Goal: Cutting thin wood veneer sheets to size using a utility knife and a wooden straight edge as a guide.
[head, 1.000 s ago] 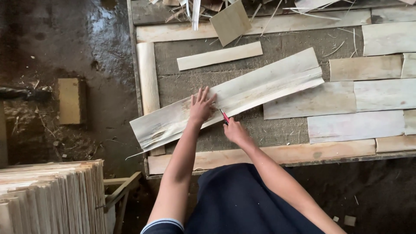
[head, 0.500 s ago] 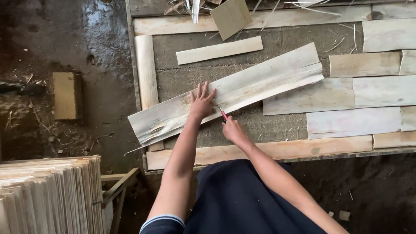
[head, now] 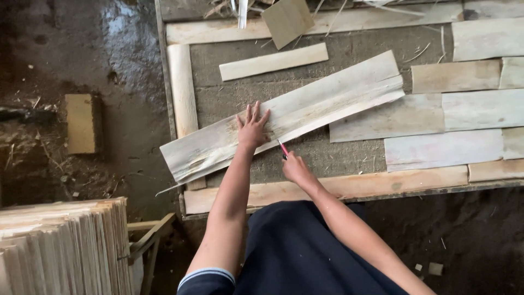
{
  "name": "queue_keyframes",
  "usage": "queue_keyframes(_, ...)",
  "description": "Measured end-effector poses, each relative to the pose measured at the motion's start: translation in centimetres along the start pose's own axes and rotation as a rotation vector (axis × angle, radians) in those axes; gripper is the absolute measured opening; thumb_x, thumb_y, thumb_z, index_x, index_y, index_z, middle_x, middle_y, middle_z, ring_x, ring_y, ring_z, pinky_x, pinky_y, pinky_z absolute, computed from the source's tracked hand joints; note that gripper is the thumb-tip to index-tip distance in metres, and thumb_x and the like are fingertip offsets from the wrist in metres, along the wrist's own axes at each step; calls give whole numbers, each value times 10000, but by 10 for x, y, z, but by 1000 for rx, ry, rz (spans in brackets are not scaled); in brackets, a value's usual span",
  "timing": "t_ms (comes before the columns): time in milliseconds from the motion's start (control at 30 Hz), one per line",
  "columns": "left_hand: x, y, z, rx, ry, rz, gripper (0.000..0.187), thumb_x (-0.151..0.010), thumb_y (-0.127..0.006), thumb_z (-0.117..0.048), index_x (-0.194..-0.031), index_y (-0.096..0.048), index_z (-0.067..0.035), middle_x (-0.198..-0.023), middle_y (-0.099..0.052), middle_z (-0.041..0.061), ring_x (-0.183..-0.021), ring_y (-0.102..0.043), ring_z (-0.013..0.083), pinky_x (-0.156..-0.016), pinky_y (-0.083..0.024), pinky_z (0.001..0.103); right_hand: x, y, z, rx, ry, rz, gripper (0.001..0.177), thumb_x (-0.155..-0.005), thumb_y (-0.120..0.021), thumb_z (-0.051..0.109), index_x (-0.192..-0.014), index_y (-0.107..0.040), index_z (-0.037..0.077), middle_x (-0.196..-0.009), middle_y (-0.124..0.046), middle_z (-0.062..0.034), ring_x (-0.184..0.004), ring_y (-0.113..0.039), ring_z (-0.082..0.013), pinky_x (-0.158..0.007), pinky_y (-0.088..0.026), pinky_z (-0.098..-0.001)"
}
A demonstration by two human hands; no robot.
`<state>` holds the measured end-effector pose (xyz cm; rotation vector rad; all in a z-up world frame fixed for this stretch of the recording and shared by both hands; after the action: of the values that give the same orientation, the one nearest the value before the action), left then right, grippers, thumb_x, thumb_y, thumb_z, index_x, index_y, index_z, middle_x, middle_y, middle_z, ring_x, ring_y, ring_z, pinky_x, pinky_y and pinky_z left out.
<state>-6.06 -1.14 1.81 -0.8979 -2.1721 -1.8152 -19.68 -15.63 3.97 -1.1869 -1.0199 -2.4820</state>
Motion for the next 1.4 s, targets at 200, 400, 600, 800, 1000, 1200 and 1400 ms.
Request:
queue_keyframes(200, 3, 5, -3, -5, 5, -13, 1009, -791, -822, -458, -1622, -254, -395, -1736, 37, 10, -1593, 16, 312, -1213, -99, 706, 42, 20, 28, 152, -11, 46, 532, -1012, -509, 304, -1375, -448, -81, -1221, -677, -343, -1182, -655, -472, -969, -534, -592)
queue_keyframes(400, -8, -5, 1, -34, 17, -17, 1064, -751, -859, -476, -1621, -252, -400, -1737, 40, 14, -1592, 20, 314, -1203, -105, 718, 30, 11, 1, 117, -20, 61, 528, -989, -470, 287, -1395, -486, -49, -1229, -685, -316, -1221, -640, -449, -989, -520, -605)
queue_keyframes(600, -18, -30, 14, 55, -56, -78, 1157, -707, -893, -440, -1637, -209, -359, -1733, 31, 57, -1587, -16, 337, -1208, -105, 718, 70, 55, 20, 212, 20, 93, 474, -1021, -363, 448, -1221, -592, 84, -1174, -696, -319, -1187, -640, -497, -998, -498, -590)
queue_keyframes(800, -2, -18, 18, 209, -131, -179, 1175, -683, -912, -384, -1636, -235, -259, -1718, -39, 172, -1584, -87, 364, -1212, -129, 717, 46, 63, -25, 296, 52, 13, 428, -1017, -397, 516, -1255, -563, 200, -1185, -723, -222, -1163, -678, -433, -981, -530, -548)
queue_keyframes(1000, 14, -13, 17, 208, -109, -248, 1172, -655, -881, -544, -1602, -306, -159, -1706, -96, 192, -1586, -101, 343, -1240, -132, 662, 16, 58, -30, 231, 319, -398, 458, -806, -803, 431, -1081, -709, 78, -1137, -667, -192, -1054, -695, -424, -880, -582, -513)
queue_keyframes(1200, 53, 7, -8, 190, -166, -211, 1192, -676, -775, -752, -1577, -345, -101, -1695, -174, 181, -1587, -106, 315, -1259, -102, 605, -34, 58, 4, -896, -139, -152, 891, -951, -734, 490, -1431, -403, -184, -1355, -522, -374, -1000, -741, -348, -877, -622, -369)
queue_keyframes(1400, 40, -54, -10, -80, -163, -297, 1015, -804, -796, -302, -1617, -236, -68, -1713, -98, 182, -1587, -83, 317, -1253, -103, 603, -108, 38, -29, -1028, -165, -298, 698, -975, -718, 259, -1401, -400, -194, -1361, -391, -402, -1008, -679, -522, -794, -667, -492)
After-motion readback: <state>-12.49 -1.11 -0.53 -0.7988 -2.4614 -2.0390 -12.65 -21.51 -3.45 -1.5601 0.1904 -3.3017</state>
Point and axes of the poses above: each hand's wrist, its own x-axis away from the middle knuckle, its own y-axis out of the back of the hand, z = x × y, the point moved 2 cm from there along -x, towards the middle knuckle
